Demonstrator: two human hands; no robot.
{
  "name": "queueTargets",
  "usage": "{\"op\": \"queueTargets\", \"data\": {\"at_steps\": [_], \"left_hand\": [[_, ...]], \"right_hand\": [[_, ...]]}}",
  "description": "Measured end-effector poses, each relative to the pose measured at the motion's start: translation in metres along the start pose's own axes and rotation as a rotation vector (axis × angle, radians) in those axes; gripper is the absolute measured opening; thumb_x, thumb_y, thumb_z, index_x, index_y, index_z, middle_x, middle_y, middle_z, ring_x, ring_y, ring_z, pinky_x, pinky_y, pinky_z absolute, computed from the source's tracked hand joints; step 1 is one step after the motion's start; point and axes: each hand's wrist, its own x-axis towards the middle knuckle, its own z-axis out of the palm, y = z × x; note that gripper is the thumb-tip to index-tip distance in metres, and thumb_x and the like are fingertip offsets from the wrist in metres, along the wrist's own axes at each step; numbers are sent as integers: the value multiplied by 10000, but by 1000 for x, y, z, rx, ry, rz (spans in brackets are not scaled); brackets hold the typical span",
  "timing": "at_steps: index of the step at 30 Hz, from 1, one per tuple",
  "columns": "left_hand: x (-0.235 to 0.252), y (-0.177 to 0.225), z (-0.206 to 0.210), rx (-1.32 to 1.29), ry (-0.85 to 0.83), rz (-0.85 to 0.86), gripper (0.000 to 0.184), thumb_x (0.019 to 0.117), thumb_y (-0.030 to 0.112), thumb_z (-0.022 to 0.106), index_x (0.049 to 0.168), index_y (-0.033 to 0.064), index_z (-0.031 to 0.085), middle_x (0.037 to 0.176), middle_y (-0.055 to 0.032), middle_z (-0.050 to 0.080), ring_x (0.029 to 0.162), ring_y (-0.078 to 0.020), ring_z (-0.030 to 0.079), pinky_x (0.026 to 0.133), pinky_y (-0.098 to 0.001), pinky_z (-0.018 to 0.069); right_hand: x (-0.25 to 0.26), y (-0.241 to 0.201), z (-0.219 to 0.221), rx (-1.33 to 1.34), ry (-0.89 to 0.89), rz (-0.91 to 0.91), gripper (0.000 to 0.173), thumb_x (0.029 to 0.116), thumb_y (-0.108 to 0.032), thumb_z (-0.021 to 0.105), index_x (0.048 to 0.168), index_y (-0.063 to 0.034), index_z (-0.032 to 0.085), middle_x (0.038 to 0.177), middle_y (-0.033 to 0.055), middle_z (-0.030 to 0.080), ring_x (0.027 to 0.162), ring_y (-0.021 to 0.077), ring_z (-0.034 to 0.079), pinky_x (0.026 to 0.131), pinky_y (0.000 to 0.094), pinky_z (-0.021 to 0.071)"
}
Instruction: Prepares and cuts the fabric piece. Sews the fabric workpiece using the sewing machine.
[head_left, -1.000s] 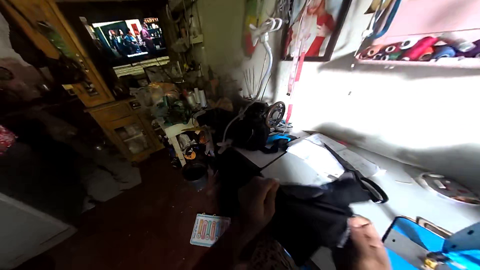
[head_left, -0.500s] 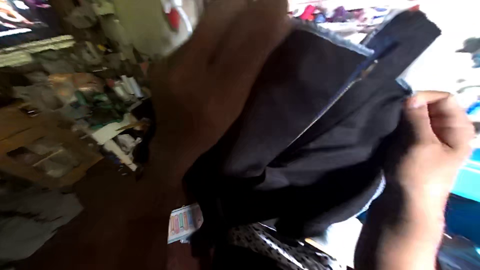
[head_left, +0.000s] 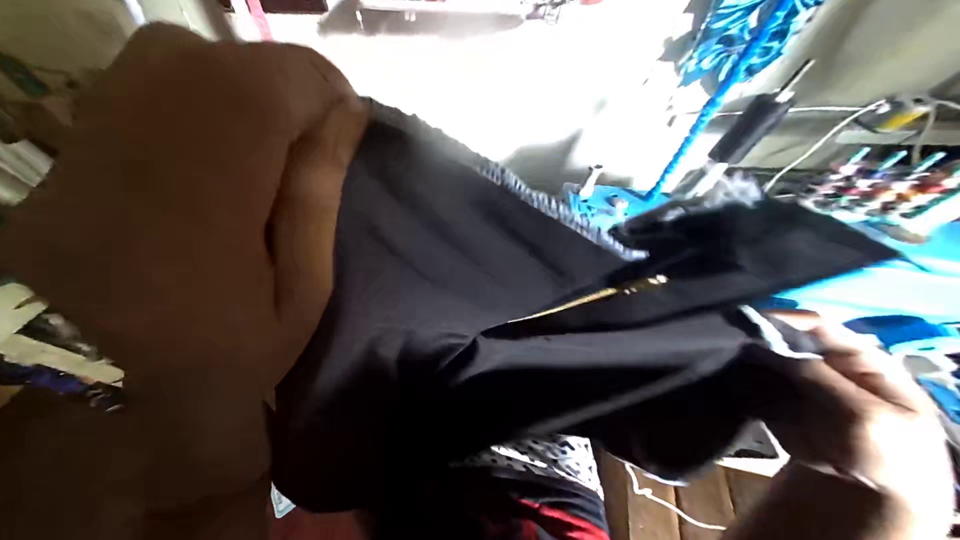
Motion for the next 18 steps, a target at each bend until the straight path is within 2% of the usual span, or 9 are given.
{"op": "queueTargets", "data": {"at_steps": [2, 4, 5, 8, 9, 11, 14, 16, 18], "left_hand": [[-26, -44, 15, -94, 94, 15, 303, 993, 324, 645, 1246, 168, 702, 1162, -17, 697, 1032, -109, 662, 881, -282, 523], [-50, -68, 19, -187, 91, -9, 304, 987, 315, 676, 1245, 156, 693, 1183, 1, 691, 1051, -85, 662, 912, -271, 532], [-54, -70, 18, -193, 56, -29, 297, 1007, 310, 647, 1235, 125, 690, 1167, -28, 691, 1046, -101, 665, 914, -284, 538], [-41, -41, 26, -136, -170, -196, 390, 1098, 255, 465, 1148, -85, 650, 1091, -273, 687, 1013, -299, 672, 913, -435, 519], [-43, -40, 40, -82, -301, -276, 393, 1100, 224, 435, 1153, -105, 642, 1131, -317, 677, 1060, -397, 676, 937, -529, 514], [-67, -48, 81, -46, -604, -417, 343, 1078, 175, 477, 1189, -99, 651, 1228, -349, 627, 1180, -528, 597, 1013, -690, 425], [-145, -32, 131, -168, -873, -339, 319, 1060, 255, 542, 1234, 37, 697, 1369, -211, 606, 1299, -418, 553, 1115, -670, 362], [-188, -12, 147, -326, -1065, -334, 445, 1064, 353, 523, 1408, 85, 612, 1573, -145, 464, 1492, -361, 376, 1192, -692, 221], [-212, 0, 149, -381, -1159, -351, 540, 1059, 378, 530, 1501, 68, 513, 1657, -128, 339, 1568, -347, 215, 1216, -701, 95]], "right_hand": [[-4, -19, 10, 31, 213, -28, 283, 1025, -106, 492, 1130, -247, 713, 1067, -170, 729, 984, -38, 669, 889, 156, 549], [1, -26, 18, -65, 382, -46, 252, 997, -46, 478, 1077, -167, 685, 1022, -149, 722, 980, -22, 663, 918, 173, 541], [6, -25, 22, -126, 390, -54, 250, 993, -40, 483, 1074, -165, 684, 1019, -162, 715, 979, -35, 655, 917, 171, 536], [28, -7, 55, -391, 233, -16, 179, 1013, -93, 524, 1088, -165, 669, 981, -212, 684, 912, -131, 620, 838, 113, 534], [34, 10, 71, -498, 159, 1, 159, 1010, -113, 546, 1110, -75, 665, 960, -109, 683, 877, -78, 627, 816, 165, 546], [44, 45, 116, -650, 4, 127, 219, 992, -76, 584, 1144, 58, 669, 933, 185, 710, 822, 249, 695, 768, 467, 572], [53, 110, 174, -824, -198, 376, 235, 989, -76, 587, 1188, 6, 682, 1060, 284, 700, 943, 492, 691, 802, 683, 529], [54, 138, 184, -901, -279, 536, 278, 993, -85, 581, 1252, -20, 656, 1182, 290, 671, 1030, 525, 664, 824, 713, 506], [53, 143, 185, -951, -271, 582, 322, 1001, -106, 577, 1313, -54, 640, 1214, 285, 669, 1028, 534, 665, 805, 716, 503]]}}
